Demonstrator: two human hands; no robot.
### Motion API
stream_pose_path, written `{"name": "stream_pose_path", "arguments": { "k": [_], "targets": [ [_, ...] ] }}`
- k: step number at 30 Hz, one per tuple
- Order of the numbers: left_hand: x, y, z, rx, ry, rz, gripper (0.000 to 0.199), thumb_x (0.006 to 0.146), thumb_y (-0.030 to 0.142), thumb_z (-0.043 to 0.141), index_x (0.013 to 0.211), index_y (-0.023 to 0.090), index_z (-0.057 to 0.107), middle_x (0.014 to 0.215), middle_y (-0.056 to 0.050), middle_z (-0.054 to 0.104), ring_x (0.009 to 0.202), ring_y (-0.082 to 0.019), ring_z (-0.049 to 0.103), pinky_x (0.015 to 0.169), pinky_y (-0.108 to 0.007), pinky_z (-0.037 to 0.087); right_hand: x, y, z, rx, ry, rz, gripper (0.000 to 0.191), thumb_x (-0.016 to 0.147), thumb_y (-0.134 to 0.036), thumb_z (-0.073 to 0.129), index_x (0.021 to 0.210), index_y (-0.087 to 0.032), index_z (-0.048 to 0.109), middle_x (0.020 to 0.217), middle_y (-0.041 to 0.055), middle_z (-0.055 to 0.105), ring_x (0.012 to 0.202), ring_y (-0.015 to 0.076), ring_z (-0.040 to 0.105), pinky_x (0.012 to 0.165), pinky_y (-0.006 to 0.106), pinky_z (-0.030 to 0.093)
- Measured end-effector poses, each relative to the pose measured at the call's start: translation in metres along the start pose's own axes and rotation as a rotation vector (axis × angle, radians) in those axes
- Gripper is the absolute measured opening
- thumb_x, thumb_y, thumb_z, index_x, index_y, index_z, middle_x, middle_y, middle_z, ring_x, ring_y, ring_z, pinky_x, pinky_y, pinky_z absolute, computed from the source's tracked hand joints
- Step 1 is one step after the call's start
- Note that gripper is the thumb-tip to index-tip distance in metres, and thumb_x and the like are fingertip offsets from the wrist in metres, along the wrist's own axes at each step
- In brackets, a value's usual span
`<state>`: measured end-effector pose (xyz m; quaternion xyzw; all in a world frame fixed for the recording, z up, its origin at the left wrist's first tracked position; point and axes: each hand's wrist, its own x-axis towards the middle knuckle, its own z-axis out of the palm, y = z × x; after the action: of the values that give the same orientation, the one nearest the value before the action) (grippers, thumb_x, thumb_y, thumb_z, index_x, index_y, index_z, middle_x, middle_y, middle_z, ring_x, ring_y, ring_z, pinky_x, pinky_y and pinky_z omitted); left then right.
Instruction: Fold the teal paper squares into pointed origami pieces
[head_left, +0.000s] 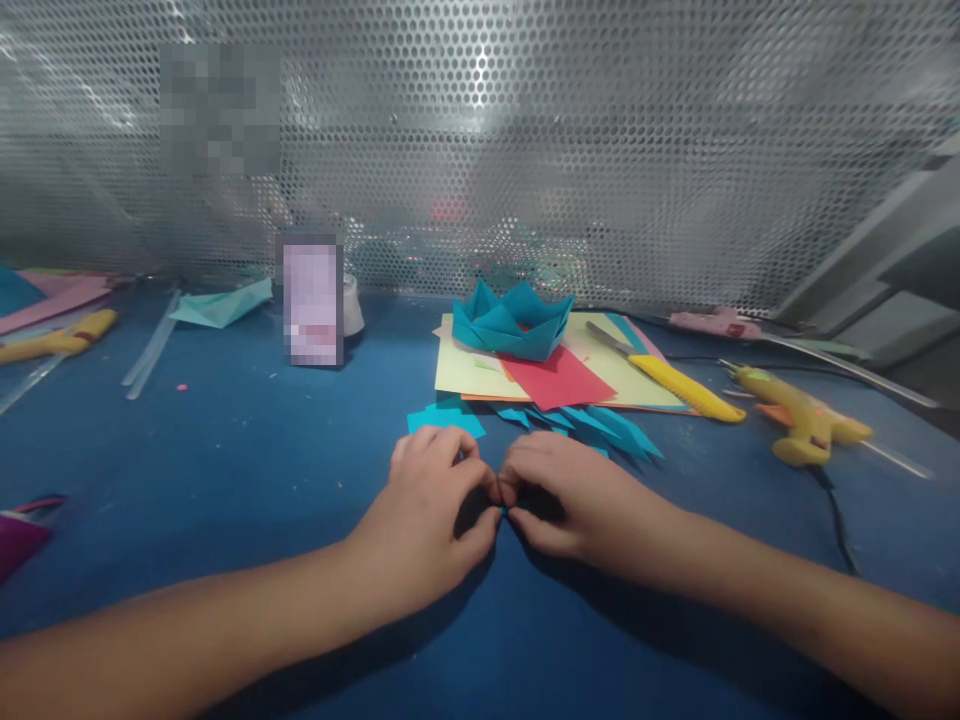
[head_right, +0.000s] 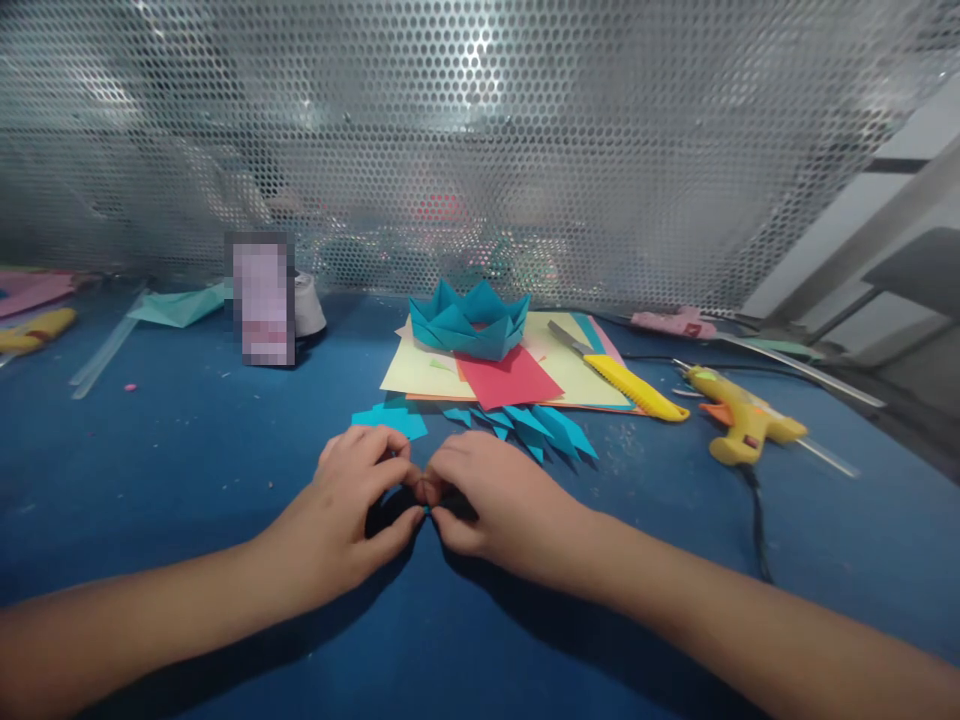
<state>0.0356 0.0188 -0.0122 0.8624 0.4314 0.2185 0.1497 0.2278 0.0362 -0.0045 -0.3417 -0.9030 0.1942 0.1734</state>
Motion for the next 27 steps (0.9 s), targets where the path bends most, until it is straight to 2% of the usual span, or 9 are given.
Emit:
{"name": "stream_pose_path", "arguments": {
  "k": [4,8,12,18,23,27],
  "targets": [
    [0.0,-0.001,0.0,0.053,0.036,0.08,0.007,0.079,0.017,0.057,0.082,0.019,0.062,0.091,-0.004,0.054,0.091,-0.024,0.047,0.079,-0.042,0.034,-0.002,-0.001,0.005,0.005,0.067,-0.05,0.015,0.068,-0.004,0.052,0.073,-0.018,0.053,0.068,0.0003,0.057,0.064,0.0137,0.049,0.058,0.023,0.035],
    [0.0,-0.002,-0.002,0.024,0.069,0.098,0.004,0.077,0.017,0.059,0.08,0.019,0.061,0.09,-0.003,0.055,0.09,-0.023,0.048,0.078,-0.04,0.033,-0.004,-0.005,0.001,0.19,0.079,0.054,0.016,0.068,-0.006,0.052,0.077,-0.019,0.049,0.067,-0.0035,0.054,0.057,0.0099,0.046,0.053,0.02,0.035],
    [0.001,-0.002,-0.006,-0.002,0.072,0.095,0.002,0.081,0.019,0.059,0.082,0.019,0.06,0.09,-0.002,0.055,0.089,-0.022,0.049,0.077,-0.039,0.033,-0.004,-0.008,-0.002,0.375,0.104,0.155,0.017,0.069,-0.007,0.053,0.078,-0.02,0.046,0.069,-0.0048,0.051,0.058,0.0089,0.046,0.053,0.019,0.038],
    [0.002,-0.003,-0.007,-0.09,0.021,0.144,0.013,0.089,0.021,0.05,0.079,0.018,0.057,0.076,-0.001,0.055,0.075,-0.017,0.048,0.069,-0.033,0.035,-0.004,-0.005,0.003,0.609,0.128,0.188,0.019,0.07,-0.008,0.053,0.078,-0.021,0.042,0.07,-0.0052,0.046,0.058,0.0079,0.043,0.052,0.019,0.038],
    [0.003,-0.003,-0.006,-0.217,0.029,0.073,0.016,0.087,0.021,0.049,0.073,0.017,0.055,0.069,0.0,0.05,0.068,-0.015,0.046,0.063,-0.029,0.035,-0.002,-0.007,0.006,0.775,0.155,0.179,0.021,0.07,-0.008,0.054,0.08,-0.021,0.04,0.076,-0.0029,0.049,0.065,0.009,0.049,0.057,0.021,0.044],
    [0.003,-0.001,-0.006,-0.34,0.036,-0.002,0.012,0.082,0.02,0.049,0.072,0.017,0.056,0.068,0.001,0.048,0.064,-0.013,0.045,0.059,-0.025,0.034,-0.002,-0.013,0.002,0.853,0.183,0.181,0.023,0.071,-0.008,0.055,0.079,-0.021,0.038,0.073,-0.0037,0.05,0.064,0.0085,0.048,0.055,0.02,0.042]
  ]
}}
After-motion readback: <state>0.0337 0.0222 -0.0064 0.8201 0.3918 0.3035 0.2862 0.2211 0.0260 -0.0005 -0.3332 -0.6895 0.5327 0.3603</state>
